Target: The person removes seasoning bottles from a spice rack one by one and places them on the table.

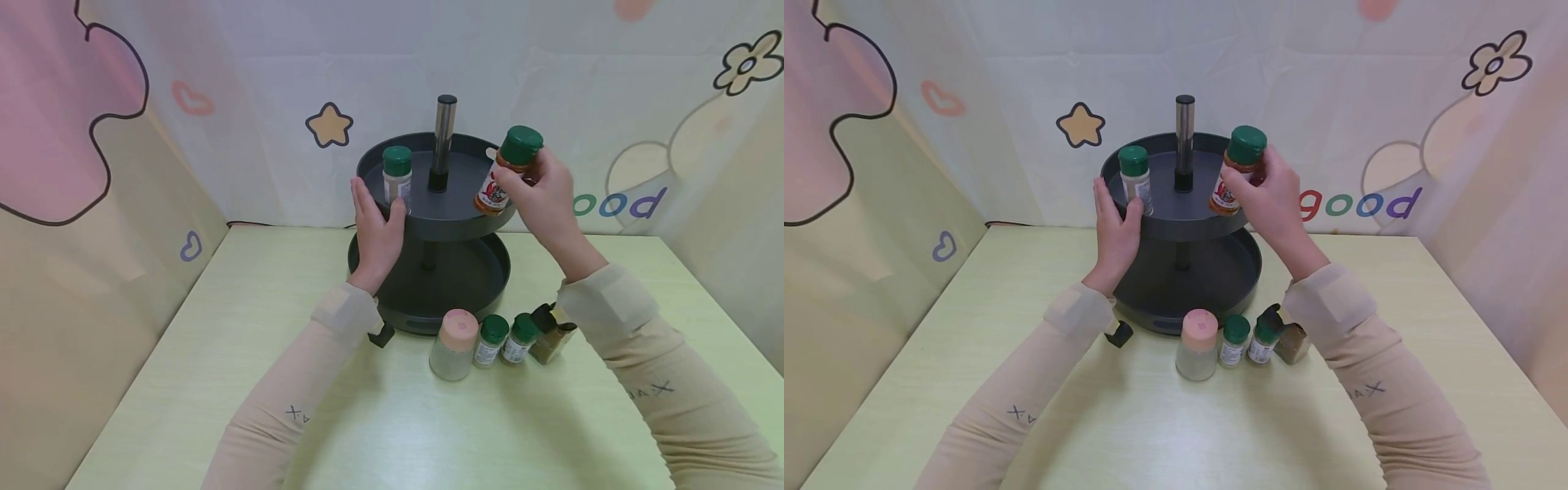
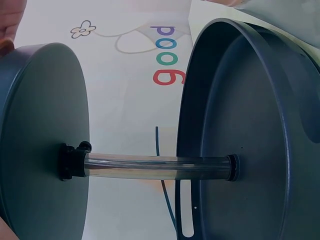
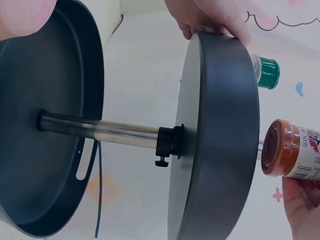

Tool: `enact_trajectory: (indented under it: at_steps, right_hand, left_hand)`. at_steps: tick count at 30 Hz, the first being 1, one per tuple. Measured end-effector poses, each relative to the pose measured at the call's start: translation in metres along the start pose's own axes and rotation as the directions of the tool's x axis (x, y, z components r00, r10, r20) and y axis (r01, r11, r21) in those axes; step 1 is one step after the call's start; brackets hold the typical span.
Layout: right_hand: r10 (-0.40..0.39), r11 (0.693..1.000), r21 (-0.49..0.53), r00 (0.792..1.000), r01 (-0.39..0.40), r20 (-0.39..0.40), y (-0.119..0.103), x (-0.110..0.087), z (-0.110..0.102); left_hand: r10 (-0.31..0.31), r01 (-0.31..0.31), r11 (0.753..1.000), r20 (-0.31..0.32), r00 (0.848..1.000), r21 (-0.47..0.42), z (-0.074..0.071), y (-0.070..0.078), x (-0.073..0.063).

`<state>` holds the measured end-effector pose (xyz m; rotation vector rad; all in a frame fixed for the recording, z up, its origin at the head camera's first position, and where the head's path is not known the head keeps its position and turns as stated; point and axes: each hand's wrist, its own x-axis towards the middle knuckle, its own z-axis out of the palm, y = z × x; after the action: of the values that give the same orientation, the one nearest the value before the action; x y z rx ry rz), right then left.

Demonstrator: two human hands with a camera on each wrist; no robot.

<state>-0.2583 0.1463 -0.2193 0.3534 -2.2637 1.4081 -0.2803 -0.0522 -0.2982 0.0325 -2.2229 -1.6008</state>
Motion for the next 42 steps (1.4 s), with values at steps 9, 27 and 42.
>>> enact_trajectory:
  at_steps: [9, 27, 42]
  right_hand:
    - [-0.030, 1.000, 0.006, 1.000, 0.030, -0.010, 0.004, -0.009, -0.011]
    - [-0.038, 0.999, -0.010, 0.999, 0.038, 0.002, 0.021, -0.025, -0.031]
    - [0.041, 0.997, -0.063, 0.993, -0.034, 0.114, 0.039, -0.040, -0.057]
  left_hand:
    - [0.011, -0.011, 1.000, -0.004, 1.000, -0.004, 0.000, 0.000, 0.000]
    - [0.016, -0.016, 1.000, -0.006, 1.000, -0.014, 0.000, -0.001, 0.000]
    - [0.015, -0.015, 1.000, -0.006, 1.000, -0.008, 0.001, -0.002, 0.000]
